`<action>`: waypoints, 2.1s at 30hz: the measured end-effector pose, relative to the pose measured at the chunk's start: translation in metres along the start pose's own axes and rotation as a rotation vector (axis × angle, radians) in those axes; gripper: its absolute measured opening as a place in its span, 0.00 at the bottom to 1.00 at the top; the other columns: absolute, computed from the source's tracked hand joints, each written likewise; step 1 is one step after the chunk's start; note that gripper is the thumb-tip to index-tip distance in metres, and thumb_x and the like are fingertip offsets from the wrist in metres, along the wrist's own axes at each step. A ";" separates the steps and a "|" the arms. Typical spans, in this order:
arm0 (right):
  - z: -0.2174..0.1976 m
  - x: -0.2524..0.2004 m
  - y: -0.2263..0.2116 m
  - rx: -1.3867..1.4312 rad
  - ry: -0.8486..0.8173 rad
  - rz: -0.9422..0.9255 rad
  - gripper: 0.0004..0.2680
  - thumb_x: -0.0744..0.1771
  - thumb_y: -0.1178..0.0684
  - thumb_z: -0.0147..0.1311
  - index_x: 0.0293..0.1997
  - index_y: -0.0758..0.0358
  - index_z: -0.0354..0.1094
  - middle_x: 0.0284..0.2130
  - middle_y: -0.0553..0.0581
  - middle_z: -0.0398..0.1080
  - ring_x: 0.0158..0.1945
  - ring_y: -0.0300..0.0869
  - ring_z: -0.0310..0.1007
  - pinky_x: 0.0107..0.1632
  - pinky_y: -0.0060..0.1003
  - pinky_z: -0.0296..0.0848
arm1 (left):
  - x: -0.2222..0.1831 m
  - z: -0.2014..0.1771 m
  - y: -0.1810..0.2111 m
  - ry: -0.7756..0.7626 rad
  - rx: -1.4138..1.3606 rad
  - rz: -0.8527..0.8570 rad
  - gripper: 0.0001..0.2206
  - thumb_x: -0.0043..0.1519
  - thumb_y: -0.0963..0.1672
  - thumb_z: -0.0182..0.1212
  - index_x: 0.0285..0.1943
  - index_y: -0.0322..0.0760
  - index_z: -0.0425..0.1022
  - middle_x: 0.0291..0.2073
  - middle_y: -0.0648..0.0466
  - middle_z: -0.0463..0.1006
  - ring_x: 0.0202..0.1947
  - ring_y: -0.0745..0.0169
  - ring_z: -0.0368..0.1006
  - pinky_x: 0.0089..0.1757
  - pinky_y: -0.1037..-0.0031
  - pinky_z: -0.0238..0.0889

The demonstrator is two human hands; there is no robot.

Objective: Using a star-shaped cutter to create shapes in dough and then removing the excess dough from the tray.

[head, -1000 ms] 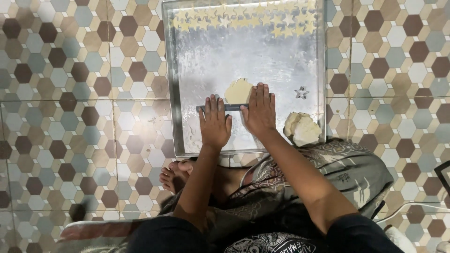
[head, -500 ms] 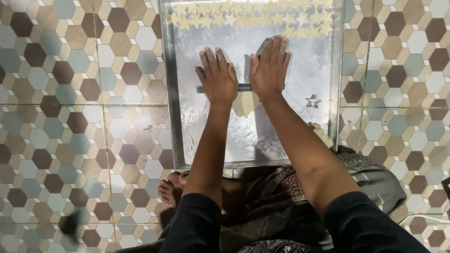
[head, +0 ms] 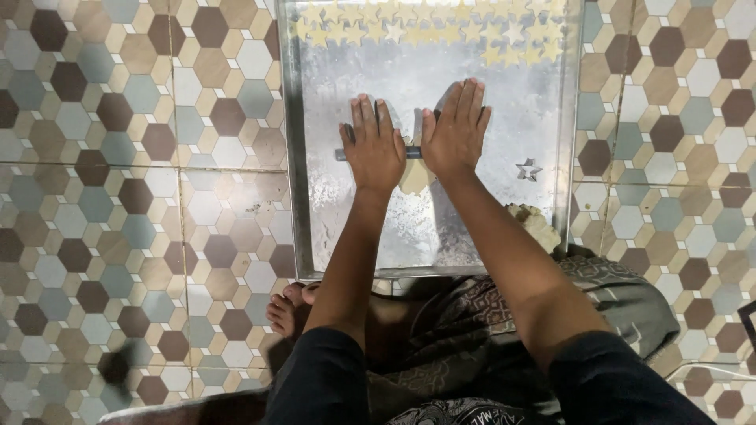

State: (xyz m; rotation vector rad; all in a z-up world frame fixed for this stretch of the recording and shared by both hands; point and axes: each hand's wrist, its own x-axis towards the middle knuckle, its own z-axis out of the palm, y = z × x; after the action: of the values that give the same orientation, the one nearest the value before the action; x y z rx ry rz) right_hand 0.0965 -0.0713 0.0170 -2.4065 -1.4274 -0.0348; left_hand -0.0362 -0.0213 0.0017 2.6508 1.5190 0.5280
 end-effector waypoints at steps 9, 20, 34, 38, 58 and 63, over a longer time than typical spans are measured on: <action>-0.037 -0.088 -0.007 -0.021 -0.320 0.007 0.26 0.74 0.38 0.27 0.77 0.73 0.42 0.75 0.74 0.40 0.79 0.60 0.34 0.74 0.62 0.34 | -0.096 -0.023 -0.011 -0.132 0.075 0.091 0.26 0.74 0.51 0.41 0.79 0.39 0.54 0.77 0.39 0.51 0.78 0.40 0.47 0.69 0.43 0.45; -0.060 -0.143 -0.001 -0.152 -0.659 -0.089 0.35 0.70 0.25 0.22 0.79 0.66 0.29 0.78 0.69 0.27 0.80 0.59 0.19 0.75 0.63 0.23 | -0.152 -0.051 -0.021 -0.188 0.091 0.173 0.30 0.68 0.50 0.47 0.80 0.40 0.50 0.76 0.39 0.51 0.77 0.40 0.47 0.67 0.42 0.46; -0.030 -0.035 0.006 -0.033 -0.515 0.029 0.28 0.73 0.34 0.20 0.80 0.66 0.33 0.78 0.68 0.31 0.81 0.54 0.22 0.76 0.58 0.27 | -0.017 -0.001 0.001 -0.264 0.066 -0.073 0.28 0.74 0.54 0.39 0.78 0.37 0.56 0.78 0.35 0.45 0.79 0.37 0.36 0.70 0.42 0.38; -0.009 -0.009 0.014 -0.022 -0.131 -0.072 0.26 0.74 0.42 0.38 0.74 0.82 0.46 0.73 0.78 0.41 0.77 0.63 0.31 0.72 0.66 0.40 | 0.015 0.021 0.003 -0.091 0.000 -0.087 0.26 0.71 0.51 0.48 0.75 0.32 0.60 0.77 0.35 0.47 0.78 0.36 0.38 0.69 0.38 0.37; -0.026 -0.020 0.000 -0.052 -0.324 0.058 0.28 0.74 0.34 0.30 0.78 0.70 0.40 0.76 0.72 0.38 0.80 0.60 0.31 0.75 0.64 0.38 | -0.004 0.011 -0.002 -0.015 0.042 0.007 0.27 0.71 0.50 0.45 0.80 0.42 0.54 0.77 0.35 0.51 0.79 0.39 0.45 0.66 0.37 0.50; -0.032 -0.072 0.003 -0.084 -0.325 -0.083 0.29 0.73 0.34 0.29 0.78 0.71 0.40 0.76 0.73 0.39 0.80 0.60 0.32 0.75 0.59 0.37 | -0.056 -0.008 -0.004 0.014 0.033 0.026 0.24 0.71 0.53 0.44 0.74 0.44 0.66 0.74 0.36 0.58 0.76 0.37 0.49 0.67 0.43 0.49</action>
State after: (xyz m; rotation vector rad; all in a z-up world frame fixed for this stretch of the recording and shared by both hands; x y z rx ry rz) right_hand 0.0682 -0.1437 0.0326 -2.5046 -1.6962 0.2949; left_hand -0.0684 -0.0677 -0.0069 2.7013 1.5118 0.5286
